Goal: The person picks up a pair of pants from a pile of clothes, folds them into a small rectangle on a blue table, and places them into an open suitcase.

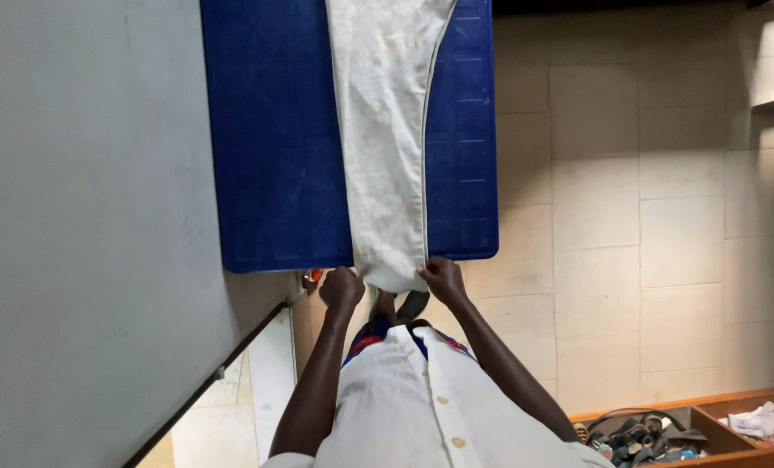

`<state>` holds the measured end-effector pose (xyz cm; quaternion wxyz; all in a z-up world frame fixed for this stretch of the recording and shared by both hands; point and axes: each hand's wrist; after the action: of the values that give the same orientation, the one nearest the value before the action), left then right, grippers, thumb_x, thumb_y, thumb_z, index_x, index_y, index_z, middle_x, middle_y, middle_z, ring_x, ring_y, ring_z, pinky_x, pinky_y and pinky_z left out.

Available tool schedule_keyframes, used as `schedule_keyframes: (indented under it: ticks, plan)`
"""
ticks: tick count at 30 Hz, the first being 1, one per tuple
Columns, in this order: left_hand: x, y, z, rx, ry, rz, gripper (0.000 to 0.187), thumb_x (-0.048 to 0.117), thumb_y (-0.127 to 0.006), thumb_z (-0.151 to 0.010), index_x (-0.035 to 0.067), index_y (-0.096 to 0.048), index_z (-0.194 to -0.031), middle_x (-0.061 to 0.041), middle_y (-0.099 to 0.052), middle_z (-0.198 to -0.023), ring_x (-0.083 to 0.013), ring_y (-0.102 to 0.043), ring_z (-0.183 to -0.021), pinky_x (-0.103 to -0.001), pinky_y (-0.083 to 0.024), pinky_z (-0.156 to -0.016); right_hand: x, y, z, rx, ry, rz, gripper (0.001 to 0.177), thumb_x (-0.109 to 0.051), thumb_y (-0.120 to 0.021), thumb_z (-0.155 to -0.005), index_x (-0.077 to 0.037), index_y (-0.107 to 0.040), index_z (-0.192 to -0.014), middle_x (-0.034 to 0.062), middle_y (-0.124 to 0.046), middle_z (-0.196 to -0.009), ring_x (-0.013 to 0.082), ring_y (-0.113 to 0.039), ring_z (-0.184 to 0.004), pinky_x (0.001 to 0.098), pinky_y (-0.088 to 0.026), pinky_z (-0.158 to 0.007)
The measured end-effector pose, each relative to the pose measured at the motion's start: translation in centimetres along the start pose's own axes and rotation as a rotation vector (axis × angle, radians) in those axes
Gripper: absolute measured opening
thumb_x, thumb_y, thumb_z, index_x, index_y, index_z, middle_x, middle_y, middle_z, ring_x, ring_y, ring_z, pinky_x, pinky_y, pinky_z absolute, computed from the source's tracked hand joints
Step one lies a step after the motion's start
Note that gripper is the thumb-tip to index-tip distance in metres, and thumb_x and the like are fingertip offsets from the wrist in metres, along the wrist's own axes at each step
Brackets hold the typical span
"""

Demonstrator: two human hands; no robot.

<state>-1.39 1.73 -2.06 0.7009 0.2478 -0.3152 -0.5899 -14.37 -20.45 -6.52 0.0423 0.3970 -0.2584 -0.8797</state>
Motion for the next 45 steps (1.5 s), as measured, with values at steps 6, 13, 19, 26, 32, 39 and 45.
schedule_keyframes:
  ticks: [6, 13, 19, 26, 32, 39, 45]
  plan:
    - [4.0, 3.5, -0.8, 0.458, -0.259, 0.108, 0.016, 0.02, -0.066, -0.098, 0.007, -0.074, -0.097, -0.015, -0.072, -0.1, -0.0392, -0.071, -0.095, -0.051, -0.056, -0.08, -2.0, 1.6, -1.3, 0.006, -0.058, 0.326, 0.028, -0.031, -0.081, -0.086, -0.003, -0.081, -0.089, 0.0196, -0.076, -0.081, 0.0325, -0.074, -0.071, 0.0444, -0.056, -0.067]
    - [13.1, 8.5, -7.7, 0.494, -0.78, 0.421, 0.07, 0.012, -0.077, -0.082, 0.0, -0.046, -0.143, -0.022, -0.044, -0.15, -0.0398, -0.045, -0.141, -0.046, -0.041, -0.115, -11.0, 5.3, -9.6, 0.047, 0.081, -0.03, 0.027, -0.026, -0.077, -0.089, -0.002, -0.076, -0.102, 0.0144, -0.078, -0.084, 0.0221, -0.077, -0.069, 0.0378, -0.059, -0.06]
    - [17.6, 11.8, -13.6, 0.551, -0.87, 0.346, 0.098, 0.022, -0.085, -0.077, -0.003, -0.03, -0.155, -0.025, -0.025, -0.165, -0.0398, -0.022, -0.156, -0.045, -0.029, -0.125, -15.8, 6.8, -19.1, 0.07, 0.112, -0.301, 0.029, -0.021, -0.075, -0.092, 0.001, -0.072, -0.111, 0.0116, -0.078, -0.091, 0.0161, -0.077, -0.075, 0.031, -0.059, -0.058]
    - [19.4, 12.1, -17.5, 0.676, -0.877, 0.259, 0.113, 0.044, -0.086, -0.075, -0.004, -0.024, -0.156, -0.027, -0.019, -0.165, -0.0443, -0.014, -0.156, -0.054, -0.019, -0.127, -17.4, 7.8, -26.9, 0.034, 0.047, -0.409, 0.027, -0.017, -0.075, -0.09, 0.0, -0.071, -0.112, 0.0112, -0.077, -0.094, 0.0171, -0.076, -0.075, 0.0308, -0.058, -0.056]
    - [20.8, 10.9, -17.0, 0.574, -0.483, 0.024, 0.112, 0.061, -0.063, -0.086, -0.007, -0.012, -0.159, -0.031, -0.004, -0.169, -0.0466, -0.001, -0.157, -0.058, -0.009, -0.126, -16.1, 8.9, -33.8, 0.016, 0.049, -0.611, 0.028, -0.014, -0.073, -0.092, 0.0, -0.069, -0.116, 0.0104, -0.076, -0.093, 0.0156, -0.072, -0.071, 0.0285, -0.058, -0.057]
    - [20.8, 9.6, -17.5, 0.64, -0.652, 0.006, 0.094, 0.054, -0.042, -0.101, -0.01, -0.011, -0.161, -0.027, -0.005, -0.171, -0.0415, -0.003, -0.16, -0.058, -0.008, -0.128, -18.6, 13.3, -41.5, 0.156, 0.149, -1.004, 0.025, -0.012, -0.07, -0.096, 0.004, -0.064, -0.113, 0.0129, -0.072, -0.089, 0.0169, -0.07, -0.068, 0.0292, -0.055, -0.054]
    - [21.2, 10.3, -17.0, 0.611, -0.64, 0.021, 0.088, 0.053, -0.036, -0.104, -0.01, -0.012, -0.161, -0.026, -0.005, -0.172, -0.0409, -0.003, -0.161, -0.057, -0.006, -0.129, -20.8, 17.9, -48.0, 0.227, -0.049, -1.003, 0.024, -0.024, -0.069, -0.095, -0.003, -0.069, -0.106, 0.0079, -0.071, -0.08, 0.0159, -0.066, -0.057, 0.0283, -0.049, -0.046]
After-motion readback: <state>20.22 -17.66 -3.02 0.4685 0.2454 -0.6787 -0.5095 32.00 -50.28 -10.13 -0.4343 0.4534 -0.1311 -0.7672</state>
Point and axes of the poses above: each hand's wrist, its own z-axis away from the middle knuckle, its own y-axis out of the back of the hand, x = y × z
